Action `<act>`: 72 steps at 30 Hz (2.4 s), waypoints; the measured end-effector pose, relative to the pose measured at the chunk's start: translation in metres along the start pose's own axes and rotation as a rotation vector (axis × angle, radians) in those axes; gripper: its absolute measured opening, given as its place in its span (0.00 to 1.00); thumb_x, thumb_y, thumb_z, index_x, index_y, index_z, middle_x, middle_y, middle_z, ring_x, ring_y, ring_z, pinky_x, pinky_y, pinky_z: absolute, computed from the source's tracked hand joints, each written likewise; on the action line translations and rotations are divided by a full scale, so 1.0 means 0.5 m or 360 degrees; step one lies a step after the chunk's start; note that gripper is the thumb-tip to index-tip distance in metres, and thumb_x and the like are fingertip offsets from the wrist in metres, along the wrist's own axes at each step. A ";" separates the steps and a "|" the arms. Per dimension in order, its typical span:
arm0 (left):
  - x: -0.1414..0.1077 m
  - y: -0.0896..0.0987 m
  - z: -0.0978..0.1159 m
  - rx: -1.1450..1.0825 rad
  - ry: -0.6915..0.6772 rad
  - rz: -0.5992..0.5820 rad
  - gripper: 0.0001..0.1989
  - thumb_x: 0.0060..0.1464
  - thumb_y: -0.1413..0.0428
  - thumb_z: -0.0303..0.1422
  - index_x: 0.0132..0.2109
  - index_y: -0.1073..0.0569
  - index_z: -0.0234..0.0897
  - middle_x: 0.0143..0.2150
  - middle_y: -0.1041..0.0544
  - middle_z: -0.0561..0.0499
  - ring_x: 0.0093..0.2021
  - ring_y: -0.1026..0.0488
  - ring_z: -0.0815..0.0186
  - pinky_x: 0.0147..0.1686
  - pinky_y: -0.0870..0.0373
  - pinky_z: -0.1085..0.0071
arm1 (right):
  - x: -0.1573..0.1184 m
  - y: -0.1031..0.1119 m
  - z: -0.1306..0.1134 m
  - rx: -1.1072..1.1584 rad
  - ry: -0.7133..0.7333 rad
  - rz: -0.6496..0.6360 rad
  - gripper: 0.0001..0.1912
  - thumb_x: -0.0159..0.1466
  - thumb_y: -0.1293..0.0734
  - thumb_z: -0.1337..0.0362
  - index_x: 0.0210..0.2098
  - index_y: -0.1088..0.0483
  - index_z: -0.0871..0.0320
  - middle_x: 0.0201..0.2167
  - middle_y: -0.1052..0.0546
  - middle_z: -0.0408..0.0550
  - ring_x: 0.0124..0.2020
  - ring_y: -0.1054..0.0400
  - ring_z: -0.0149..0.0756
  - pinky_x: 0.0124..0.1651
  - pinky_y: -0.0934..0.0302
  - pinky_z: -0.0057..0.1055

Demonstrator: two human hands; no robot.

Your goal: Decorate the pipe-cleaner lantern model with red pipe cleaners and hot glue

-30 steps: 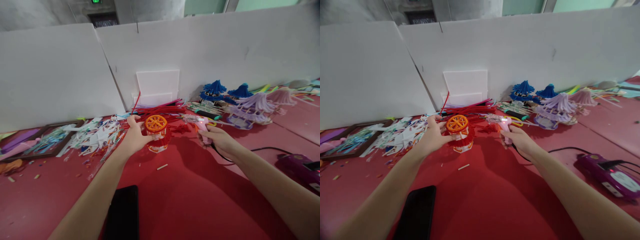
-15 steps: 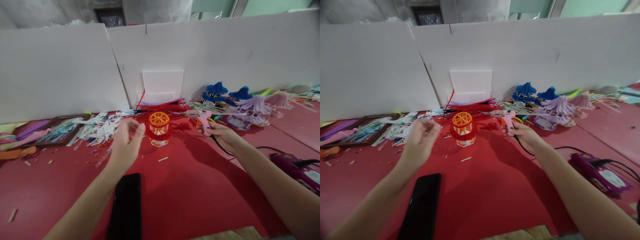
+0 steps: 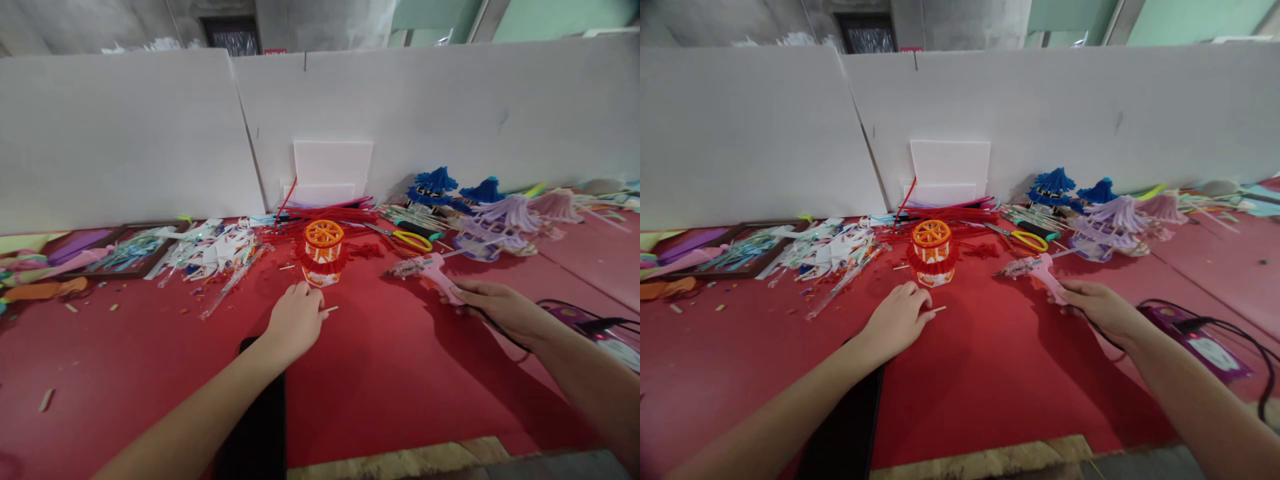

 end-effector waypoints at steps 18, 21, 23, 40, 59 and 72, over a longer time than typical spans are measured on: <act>0.003 -0.016 0.015 -0.0953 -0.0349 0.0368 0.06 0.60 0.50 0.31 0.34 0.33 0.37 0.36 0.32 0.49 0.40 0.33 0.64 0.42 0.34 0.65 | 0.000 -0.047 -0.076 -0.0954 0.0216 0.0304 0.13 0.60 0.39 0.60 0.38 0.27 0.60 0.43 0.24 0.61 0.49 0.32 0.49 0.56 0.43 0.50; 0.002 -0.017 0.015 -0.1109 -0.0371 0.0342 0.07 0.59 0.52 0.30 0.33 0.33 0.37 0.34 0.33 0.50 0.36 0.34 0.65 0.40 0.34 0.67 | -0.015 -0.131 -0.136 -0.0657 0.0374 0.0013 0.14 0.62 0.37 0.54 0.41 0.27 0.53 0.39 0.21 0.47 0.40 0.26 0.36 0.44 0.32 0.33; -0.001 -0.016 0.013 -0.1151 -0.0360 0.0327 0.07 0.59 0.52 0.31 0.32 0.33 0.37 0.34 0.33 0.50 0.36 0.34 0.65 0.40 0.35 0.67 | -0.027 -0.190 -0.164 -0.0122 0.0371 -0.0248 0.13 0.61 0.35 0.55 0.41 0.26 0.54 0.38 0.20 0.48 0.39 0.25 0.37 0.42 0.30 0.33; -0.019 0.043 -0.020 -0.0635 -0.0107 0.1065 0.04 0.61 0.52 0.32 0.41 0.34 0.39 0.45 0.31 0.45 0.50 0.35 0.59 0.52 0.38 0.59 | 0.175 -0.169 -0.354 0.0526 0.0871 0.0447 0.09 0.57 0.30 0.66 0.38 0.26 0.53 0.30 0.22 0.40 0.32 0.27 0.29 0.35 0.32 0.29; 0.160 0.131 -0.070 -0.1285 -0.0213 0.0150 0.64 0.37 0.32 0.41 0.66 0.72 0.45 0.66 0.44 0.31 0.64 0.41 0.42 0.59 0.41 0.42 | 0.227 -0.273 -0.288 0.0295 0.1037 0.0293 0.06 0.59 0.33 0.63 0.37 0.26 0.55 0.33 0.21 0.44 0.34 0.26 0.32 0.40 0.29 0.32; 0.176 0.109 -0.081 -0.1399 -0.0203 0.0090 0.62 0.39 0.34 0.32 0.66 0.73 0.44 0.54 0.26 0.41 0.52 0.26 0.51 0.53 0.32 0.48 | 0.224 -0.277 -0.279 0.0295 0.1071 0.0277 0.06 0.59 0.34 0.64 0.36 0.26 0.55 0.33 0.21 0.43 0.33 0.26 0.31 0.35 0.28 0.29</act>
Point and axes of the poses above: each hand's wrist, its own x-axis towards the middle knuckle, its own y-axis out of the back of the hand, z = x × y, the point moved 4 cm from there along x, towards the middle knuckle
